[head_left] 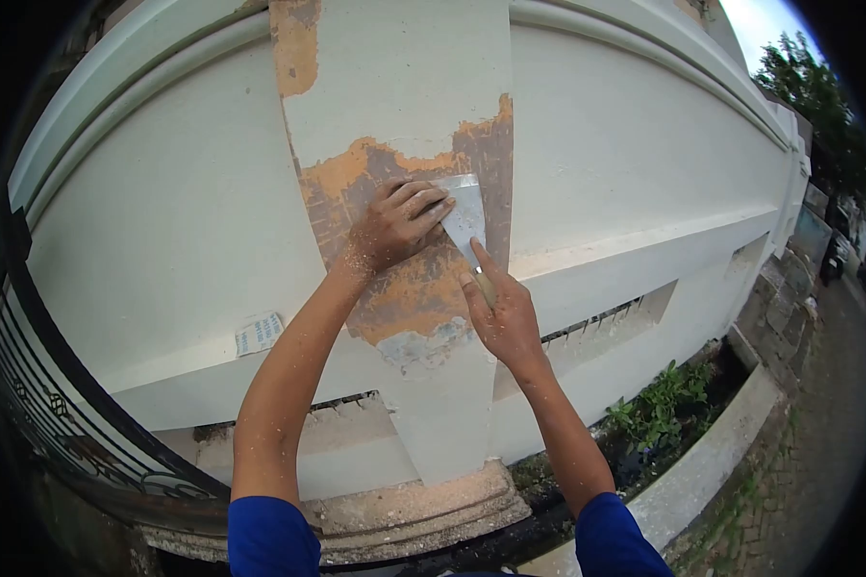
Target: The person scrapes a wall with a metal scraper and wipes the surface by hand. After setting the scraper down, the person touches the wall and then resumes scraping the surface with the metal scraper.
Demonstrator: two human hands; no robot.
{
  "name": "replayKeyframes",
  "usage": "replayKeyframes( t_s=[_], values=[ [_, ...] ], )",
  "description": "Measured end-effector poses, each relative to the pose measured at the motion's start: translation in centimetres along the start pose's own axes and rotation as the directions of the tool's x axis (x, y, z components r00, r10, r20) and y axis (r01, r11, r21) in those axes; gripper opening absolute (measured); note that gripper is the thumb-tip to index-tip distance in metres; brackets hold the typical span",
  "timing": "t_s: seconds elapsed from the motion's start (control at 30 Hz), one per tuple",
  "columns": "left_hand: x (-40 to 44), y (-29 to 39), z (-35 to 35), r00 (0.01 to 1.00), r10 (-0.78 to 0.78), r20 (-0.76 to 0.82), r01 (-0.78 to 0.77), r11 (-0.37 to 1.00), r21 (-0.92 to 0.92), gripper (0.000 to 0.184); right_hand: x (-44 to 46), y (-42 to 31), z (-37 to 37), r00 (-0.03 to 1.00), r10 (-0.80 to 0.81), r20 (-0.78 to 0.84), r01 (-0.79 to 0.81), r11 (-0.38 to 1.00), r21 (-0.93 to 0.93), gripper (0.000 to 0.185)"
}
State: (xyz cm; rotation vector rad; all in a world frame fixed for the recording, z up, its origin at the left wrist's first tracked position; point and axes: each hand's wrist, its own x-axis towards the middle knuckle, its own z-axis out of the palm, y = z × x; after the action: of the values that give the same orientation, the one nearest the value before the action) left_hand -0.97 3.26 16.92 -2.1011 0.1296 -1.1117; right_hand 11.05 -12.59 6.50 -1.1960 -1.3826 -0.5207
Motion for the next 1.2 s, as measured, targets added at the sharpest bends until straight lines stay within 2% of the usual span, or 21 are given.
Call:
replayKeyframes(
  t_s=[0.03,0.13,0.23,0.33,0.43,0.53,0.63,0.73,0.8,0.9,1.0,1.1,1.2],
  values=[
    [-0.6,0.1,0.7,1.0,0.007,-0.027,-0.006,1.0,0.001,0.039,-0.2,0.3,0.4,0.999,-0.02,0.049,0.025,0.994,-0.109,0.051],
    [-0.7,-0.5,1.4,0.999,0.026,-0.026,-0.026,1.0,0.007,0.04,-0.6,-0.7,1.0,0.99,0.132,0.045,-0.114,0.953,-0.281,0.053],
    [-1.1,-0.1,1.3,0.999,-0.032,0.002,0.032,0.999,-0.033,0.041,-0.8,-1.7,1.7,0.984,0.173,0.048,-0.152,0.945,-0.29,0.053],
    [-1.4,-0.5,1.0,0.996,-0.085,0.03,0.085,0.996,-0.006,0.047,-0.7,-1.5,1.9,0.991,0.136,0.0,-0.128,0.935,-0.331,0.052],
    [-2.1,-1.4,-0.9,0.95,-0.313,0.017,0.302,0.928,0.216,0.051,-0.5,-1.3,0.1,0.982,0.187,0.005,-0.171,0.91,-0.378,0.05],
    [-2.2,-1.7,-0.9,0.888,-0.459,-0.015,0.434,0.828,0.356,0.056,1.8,-0.9,0.4,0.988,0.153,0.018,-0.131,0.896,-0.424,0.049],
    [-0.4,-1.6,0.4,0.811,-0.568,-0.138,0.579,0.746,0.329,0.056,3.9,-1.8,-0.6,0.99,0.133,0.036,-0.105,0.898,-0.428,0.048],
    [0.5,-1.7,0.7,0.777,-0.61,-0.153,0.613,0.679,0.403,0.056,2.9,-2.3,-1.1,0.984,0.156,0.083,-0.107,0.9,-0.423,0.048],
    [0.5,-1.6,0.8,0.777,-0.608,-0.161,0.614,0.677,0.405,0.055,2.6,-2.2,-0.8,0.968,0.223,0.114,-0.157,0.896,-0.415,0.049],
    [0.3,-1.7,1.0,0.785,-0.59,-0.19,0.612,0.689,0.388,0.053,4.4,-2.7,-0.8,0.982,0.165,0.087,-0.116,0.904,-0.412,0.05],
    [0.1,-1.5,1.2,0.781,-0.59,-0.206,0.622,0.699,0.354,0.051,3.5,-3.5,-1.7,0.963,0.225,0.151,-0.138,0.887,-0.44,0.051],
    [-0.2,-1.4,1.2,0.778,-0.593,-0.209,0.625,0.693,0.359,0.05,3.5,-3.6,-1.1,0.957,0.274,0.098,-0.202,0.868,-0.453,0.046],
    [0.0,-1.4,1.3,0.778,-0.592,-0.212,0.626,0.697,0.349,0.05,4.6,-4.1,-0.8,0.972,0.226,0.061,-0.18,0.888,-0.423,0.046]
  ],
)
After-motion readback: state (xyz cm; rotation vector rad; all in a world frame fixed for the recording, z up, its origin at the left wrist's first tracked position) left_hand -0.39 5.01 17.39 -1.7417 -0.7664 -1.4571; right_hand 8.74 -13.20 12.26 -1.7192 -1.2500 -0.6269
